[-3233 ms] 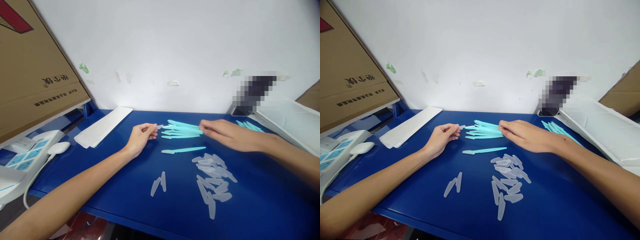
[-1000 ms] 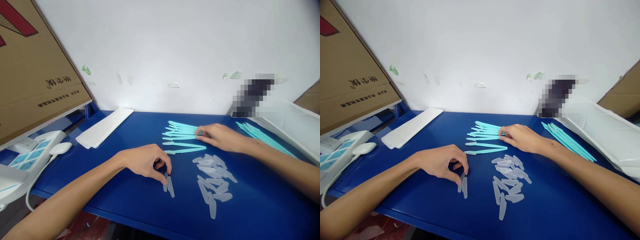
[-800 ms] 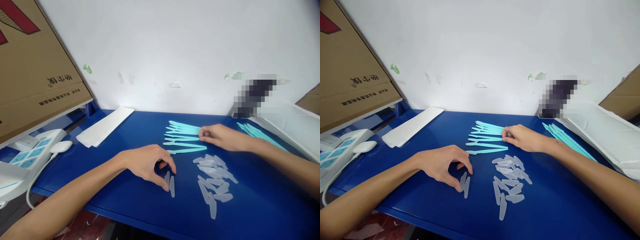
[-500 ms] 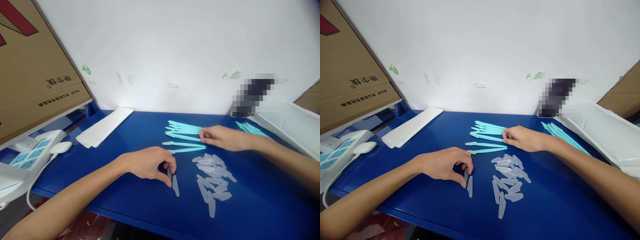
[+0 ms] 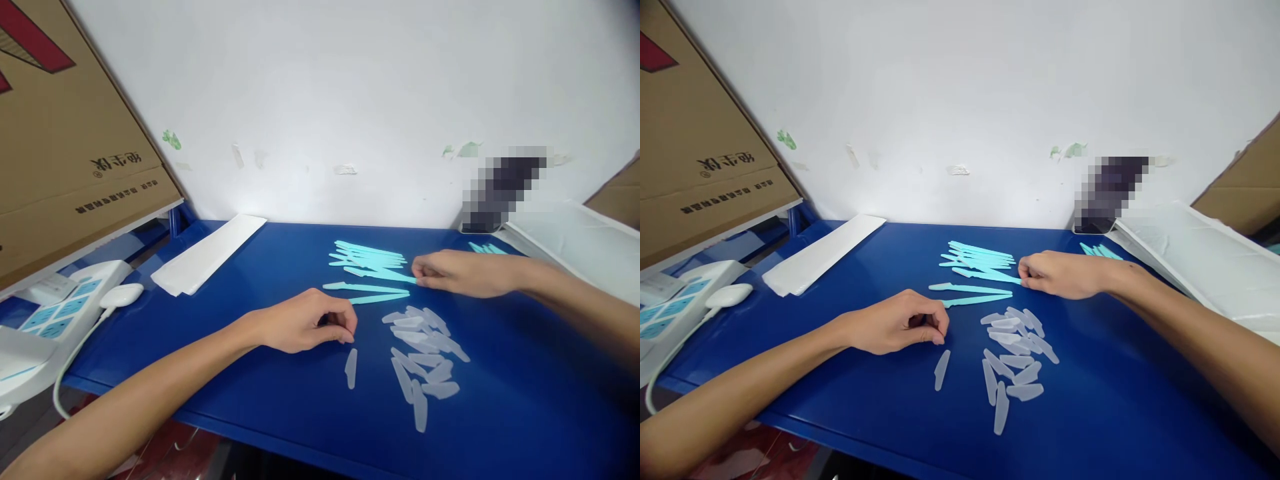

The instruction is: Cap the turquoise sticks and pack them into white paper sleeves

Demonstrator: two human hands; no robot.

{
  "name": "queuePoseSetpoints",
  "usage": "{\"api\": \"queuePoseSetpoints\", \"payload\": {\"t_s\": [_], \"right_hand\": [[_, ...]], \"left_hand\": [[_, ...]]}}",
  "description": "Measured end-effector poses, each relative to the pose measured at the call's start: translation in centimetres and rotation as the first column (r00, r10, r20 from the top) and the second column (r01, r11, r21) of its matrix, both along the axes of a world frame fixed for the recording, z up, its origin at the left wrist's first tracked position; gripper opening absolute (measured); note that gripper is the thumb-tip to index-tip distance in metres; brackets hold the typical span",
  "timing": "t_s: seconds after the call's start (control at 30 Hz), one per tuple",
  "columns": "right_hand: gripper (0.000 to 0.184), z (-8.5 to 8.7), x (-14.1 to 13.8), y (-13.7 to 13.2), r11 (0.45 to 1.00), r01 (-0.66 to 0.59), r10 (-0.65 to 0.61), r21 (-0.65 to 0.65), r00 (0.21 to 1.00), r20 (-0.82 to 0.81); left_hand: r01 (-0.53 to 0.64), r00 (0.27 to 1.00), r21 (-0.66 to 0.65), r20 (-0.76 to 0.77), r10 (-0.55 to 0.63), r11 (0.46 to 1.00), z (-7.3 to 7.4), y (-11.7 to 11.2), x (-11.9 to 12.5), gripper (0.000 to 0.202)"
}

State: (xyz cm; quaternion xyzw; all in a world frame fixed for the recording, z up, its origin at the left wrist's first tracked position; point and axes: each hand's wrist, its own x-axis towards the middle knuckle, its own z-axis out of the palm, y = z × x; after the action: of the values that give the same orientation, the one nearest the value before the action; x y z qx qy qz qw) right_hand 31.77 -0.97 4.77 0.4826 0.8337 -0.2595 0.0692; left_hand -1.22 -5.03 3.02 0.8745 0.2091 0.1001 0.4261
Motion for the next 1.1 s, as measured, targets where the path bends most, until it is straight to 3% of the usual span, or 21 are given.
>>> {"api": "queuePoseSetpoints", "payload": {"t_s": [0.13,0.33,0.77,0.87,0.97,1.03,1.1], "right_hand": [[0.029,0.4,0.5,0.1,1.000,0.015,-0.015,-0.024,1.000,0.010],[0.024,0.5,0.5,-0.1,1.000,-0.019,0.019,-0.006,0.999,0.038],[0.027,1.0,-0.2,-0.2,0.997,-0.064,0.067,0.048,0.995,-0.079],[0.025,1.0,-0.1,-0.1,0.995,-0.065,0.072,0.075,0.993,-0.090],[0.025,1.1,-0.1,-0.1,0.997,-0.038,0.045,0.069,0.994,-0.099],[0.024,1.2,-0.4,-0.2,0.999,-0.002,0.008,0.046,0.992,-0.124],[0.024,1.4,-0.7,-0.4,0.999,0.032,-0.030,0.010,0.984,-0.178]], "left_hand": [[0.049,0.999,0.088,-0.010,-0.048,0.995,0.5,-0.8,0.2,0.034],[0.169,0.976,0.248,-0.180,-0.126,0.954,0.8,-1.1,0.4,0.032],[0.188,0.957,0.355,-0.278,-0.089,0.916,1.0,-1.8,0.3,0.029],[0.108,0.979,0.359,-0.202,-0.036,0.927,0.7,-1.4,0.1,0.027],[-0.066,0.996,0.327,-0.040,0.083,0.943,0.2,-0.4,-0.3,0.024],[-0.223,0.974,0.243,0.103,0.203,0.944,-0.1,0.4,-0.6,0.022],[-0.387,0.907,0.124,0.233,0.352,0.914,-0.5,1.2,-0.9,0.020]]}}
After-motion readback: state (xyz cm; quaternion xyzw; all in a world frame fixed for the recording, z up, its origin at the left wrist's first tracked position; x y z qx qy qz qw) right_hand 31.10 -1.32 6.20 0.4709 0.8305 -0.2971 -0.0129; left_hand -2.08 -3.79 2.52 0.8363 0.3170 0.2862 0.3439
